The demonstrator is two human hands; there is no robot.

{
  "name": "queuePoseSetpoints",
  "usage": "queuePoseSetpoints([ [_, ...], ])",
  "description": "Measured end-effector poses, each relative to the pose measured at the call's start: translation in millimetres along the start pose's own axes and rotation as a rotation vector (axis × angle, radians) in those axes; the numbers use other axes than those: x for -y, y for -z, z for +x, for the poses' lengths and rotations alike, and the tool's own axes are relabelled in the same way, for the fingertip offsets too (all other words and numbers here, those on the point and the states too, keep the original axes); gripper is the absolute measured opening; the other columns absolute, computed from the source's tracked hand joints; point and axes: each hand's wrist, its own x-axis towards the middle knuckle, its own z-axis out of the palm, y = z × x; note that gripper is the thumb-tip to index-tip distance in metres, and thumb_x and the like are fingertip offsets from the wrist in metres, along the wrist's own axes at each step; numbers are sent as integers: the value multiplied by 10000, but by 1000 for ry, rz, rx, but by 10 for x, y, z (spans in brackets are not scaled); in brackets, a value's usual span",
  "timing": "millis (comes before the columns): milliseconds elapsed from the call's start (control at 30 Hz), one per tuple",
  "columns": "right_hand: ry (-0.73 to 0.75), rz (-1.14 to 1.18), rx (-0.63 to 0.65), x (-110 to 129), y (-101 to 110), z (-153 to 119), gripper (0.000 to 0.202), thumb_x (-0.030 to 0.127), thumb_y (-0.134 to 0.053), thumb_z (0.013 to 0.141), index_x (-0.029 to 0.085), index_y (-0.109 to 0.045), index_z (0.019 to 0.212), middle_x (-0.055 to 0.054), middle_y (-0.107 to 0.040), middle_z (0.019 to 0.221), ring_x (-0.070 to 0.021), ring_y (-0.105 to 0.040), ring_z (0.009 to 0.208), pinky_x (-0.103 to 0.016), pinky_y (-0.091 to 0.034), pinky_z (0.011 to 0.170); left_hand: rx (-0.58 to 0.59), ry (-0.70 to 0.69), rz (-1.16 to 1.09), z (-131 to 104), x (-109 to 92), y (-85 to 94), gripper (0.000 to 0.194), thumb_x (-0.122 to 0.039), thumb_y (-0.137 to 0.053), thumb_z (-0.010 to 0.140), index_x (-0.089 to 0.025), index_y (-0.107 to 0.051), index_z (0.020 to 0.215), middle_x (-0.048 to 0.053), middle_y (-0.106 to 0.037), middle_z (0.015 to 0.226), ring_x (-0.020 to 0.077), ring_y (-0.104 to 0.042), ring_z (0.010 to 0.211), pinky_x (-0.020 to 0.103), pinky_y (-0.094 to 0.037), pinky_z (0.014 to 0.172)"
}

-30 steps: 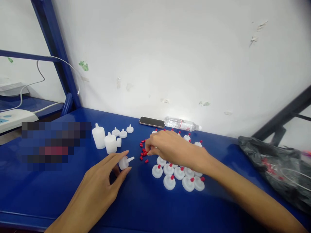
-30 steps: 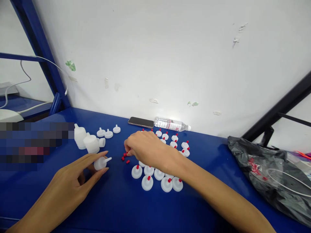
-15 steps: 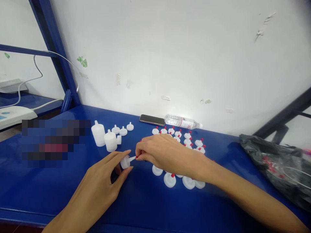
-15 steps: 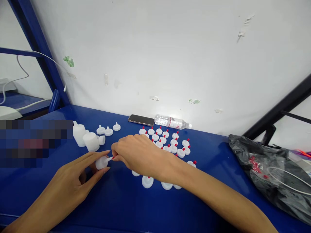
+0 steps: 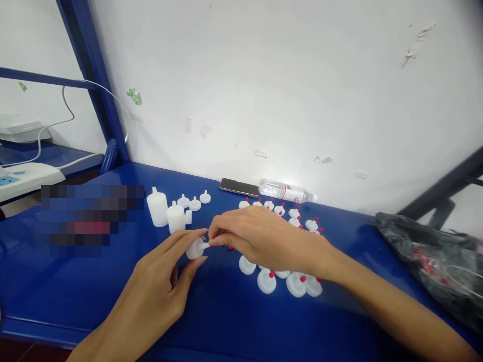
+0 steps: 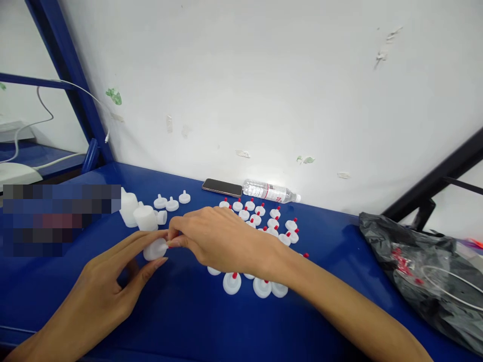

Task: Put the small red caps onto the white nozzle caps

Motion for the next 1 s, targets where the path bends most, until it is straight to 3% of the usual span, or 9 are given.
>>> queuePoseSetpoints([
  [133, 2, 35, -6, -5, -30, 21, 131, 215, -556, 1104, 217, -664, 1029, 33, -732, 912, -124, -605, 752, -295, -323, 645, 21, -75, 14, -11, -30, -8, 284, -385, -572, 1069, -343, -611, 1347, -25, -727, 1208, 67, -619, 600, 208, -531, 632],
  [400, -104, -90, -113, 27, -93, 40, 475, 464, -392, 1157, 207, -533, 783, 37, -610, 673, -112, -486, 588, -307, -221, 585, -28, 51, -32, 0, -21, -4, 343, -473, -642, 1029, -361, -625, 1352, -58, -746, 1083, 62, -565, 521, 204, -519, 554],
  [600, -52, -80, -92, 58, -171, 48, 373, 293, -435, 1135, 204, -508, 780, 32, -567, 690, -115, -380, 587, -308, -214, 592, -55, 41, -70, -6, -37, 10, 331, -451, -642, 1026, -379, -640, 1349, -55, -736, 1104, 77, -620, 598, 195, -562, 615],
  [700, -82, 35, -218, 90, -327, 80, 377, 274, -431, 1126, 206, -494, 760, 45, -512, 659, -111, -356, 581, -302, -230, 600, -80, 27, -75, -14, -50, 37, 347, -467, -602, 1042, -366, -641, 1372, -26, -730, 1022, 135, -689, 737, 214, -576, 653],
  [800, -129, 69, -352, 138, -493, 104, 371, 291, -375, 1137, 204, -531, 811, 52, -500, 650, -107, -355, 551, -294, -238, 581, -96, 0, -61, -23, -38, 55, 373, -456, -545, 1071, -346, -602, 1423, 13, -758, 1140, 191, -747, 983, 246, -596, 789],
  [900, -138, -71, -368, 164, -579, 110, 434, 356, -287, 1159, 196, -605, 909, 35, -548, 652, -119, -377, 527, -300, -213, 547, -86, -5, -41, -34, -19, 57, 395, -439, -500, 1091, -344, -543, 1472, 25, -740, 1288, 193, -742, 1094, 260, -580, 913],
  [1000, -125, -159, -365, 159, -609, 102, 495, 396, -246, 1166, 197, -644, 951, 18, -586, 651, -128, -421, 523, -299, -198, 528, -48, 27, -42, -47, -19, 62, 419, -437, -468, 1105, -368, -483, 1518, 14, -704, 1358, 177, -723, 1107, 253, -554, 936],
])
